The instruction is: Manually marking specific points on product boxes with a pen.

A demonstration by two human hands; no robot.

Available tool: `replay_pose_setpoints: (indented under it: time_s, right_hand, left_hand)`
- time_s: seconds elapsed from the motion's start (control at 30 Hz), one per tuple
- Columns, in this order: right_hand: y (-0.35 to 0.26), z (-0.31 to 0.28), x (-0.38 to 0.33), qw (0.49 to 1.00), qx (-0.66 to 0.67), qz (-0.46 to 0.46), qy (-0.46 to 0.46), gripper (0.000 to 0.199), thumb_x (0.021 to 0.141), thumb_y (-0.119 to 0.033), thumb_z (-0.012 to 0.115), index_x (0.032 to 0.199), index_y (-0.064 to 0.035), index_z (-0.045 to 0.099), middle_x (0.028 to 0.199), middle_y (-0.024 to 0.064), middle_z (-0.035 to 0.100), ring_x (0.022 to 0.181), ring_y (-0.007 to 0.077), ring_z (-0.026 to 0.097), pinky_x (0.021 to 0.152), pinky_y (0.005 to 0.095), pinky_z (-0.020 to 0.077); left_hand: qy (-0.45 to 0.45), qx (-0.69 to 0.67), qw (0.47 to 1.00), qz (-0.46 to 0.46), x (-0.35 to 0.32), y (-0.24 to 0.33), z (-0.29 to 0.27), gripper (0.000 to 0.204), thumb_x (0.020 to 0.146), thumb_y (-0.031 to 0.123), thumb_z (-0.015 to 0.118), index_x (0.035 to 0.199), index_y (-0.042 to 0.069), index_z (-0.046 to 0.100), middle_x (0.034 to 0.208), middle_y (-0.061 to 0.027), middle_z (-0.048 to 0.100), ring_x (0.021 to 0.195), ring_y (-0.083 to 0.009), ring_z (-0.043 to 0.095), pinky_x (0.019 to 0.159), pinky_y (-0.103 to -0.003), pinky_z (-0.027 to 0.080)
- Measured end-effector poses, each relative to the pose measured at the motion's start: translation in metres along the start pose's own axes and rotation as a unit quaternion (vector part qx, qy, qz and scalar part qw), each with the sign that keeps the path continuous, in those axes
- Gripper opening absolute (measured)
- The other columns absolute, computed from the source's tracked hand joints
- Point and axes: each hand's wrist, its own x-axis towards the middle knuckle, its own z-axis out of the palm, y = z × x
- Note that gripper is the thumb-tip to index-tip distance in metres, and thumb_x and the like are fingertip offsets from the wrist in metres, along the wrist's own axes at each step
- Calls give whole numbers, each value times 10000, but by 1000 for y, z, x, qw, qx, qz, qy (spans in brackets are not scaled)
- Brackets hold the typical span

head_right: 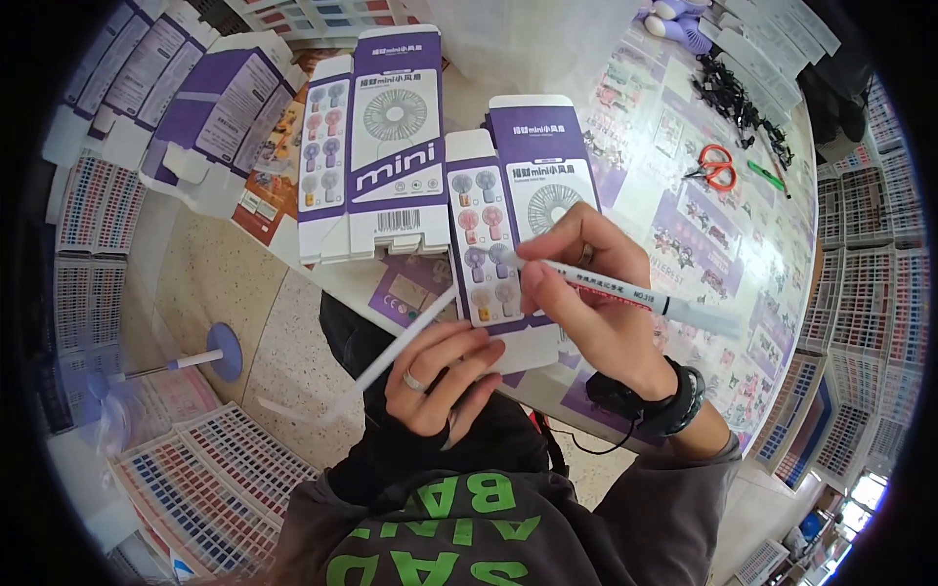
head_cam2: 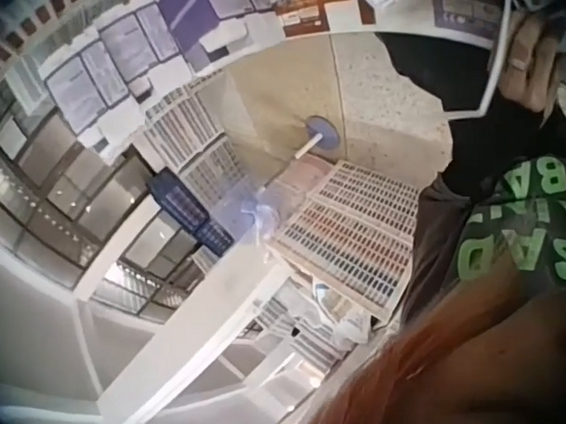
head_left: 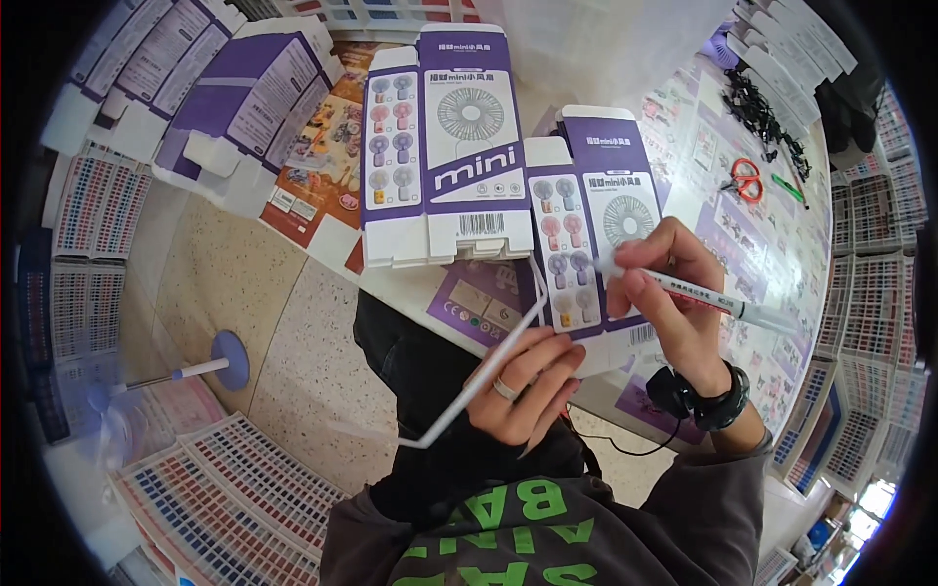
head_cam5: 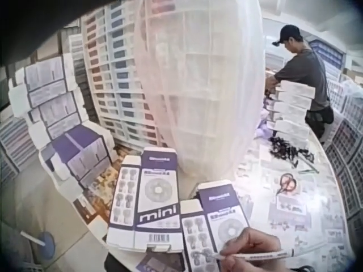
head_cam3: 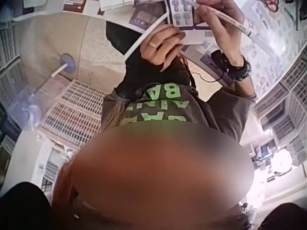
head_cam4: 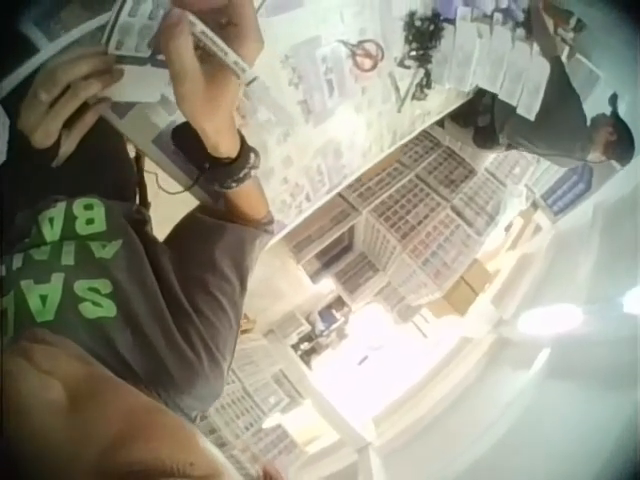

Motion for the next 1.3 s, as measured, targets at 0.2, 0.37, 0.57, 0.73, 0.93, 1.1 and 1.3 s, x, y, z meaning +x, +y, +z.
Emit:
replay_pose_setpoints:
  time_s: [0.2,0.37,0.57,0.73,0.93,1.1,1.3]
  right_hand:
    - [20,-19,1,996,58,-56,-48,95,807,-16,593,886,34,572,709,63,582,612,116,507,685,271,438]
    - [15,-11,1,998,-26,-52,-15,62,794,-25,575,817,32,568,633,59,539,596,129,465,737,298,424]
    - [17,-13,1,998,-11,-53,-28,63,785,-37,574,792,26,572,646,69,545,598,140,459,826,330,406]
    - [19,-14,1,995,-36,-76,-46,66,802,-39,580,794,26,571,680,88,572,606,137,499,823,330,419]
    - [3,-14,-8,983,120,-96,102,113,878,-87,595,868,26,587,724,79,603,666,153,584,750,320,456]
    - [-4,-35,-19,916,-340,-107,185,105,901,-76,626,964,2,597,769,47,612,658,127,587,724,271,464]
    - [9,-42,-35,945,-269,-4,184,159,828,40,688,943,-21,596,770,7,596,649,63,558,623,187,440]
  left_hand:
    - [-10,-15,1000,23,11,-7,-3,358,575,46,756,923,-28,721,970,-104,678,954,-234,631,776,-291,564]
    - [-50,-27,998,27,5,-12,-3,377,651,45,811,1016,65,717,1067,-58,610,926,-250,632,781,-334,566]
    - [-49,-51,997,12,3,-14,-2,376,653,50,818,1016,67,719,1067,-59,599,917,-246,633,770,-320,574]
    - [-54,-52,997,13,3,-13,-3,386,645,47,820,1016,67,719,1062,-61,599,910,-251,632,769,-324,574]
    - [-15,-24,1000,-1,8,-3,-2,366,599,40,776,962,36,730,975,-61,659,895,-229,638,753,-295,557]
    - [47,52,997,36,5,3,7,354,586,29,745,940,48,744,911,-30,694,874,-193,647,658,-266,515]
    - [18,83,995,60,2,10,6,352,630,-1,735,974,73,736,1027,-39,684,912,-194,639,703,-294,506]
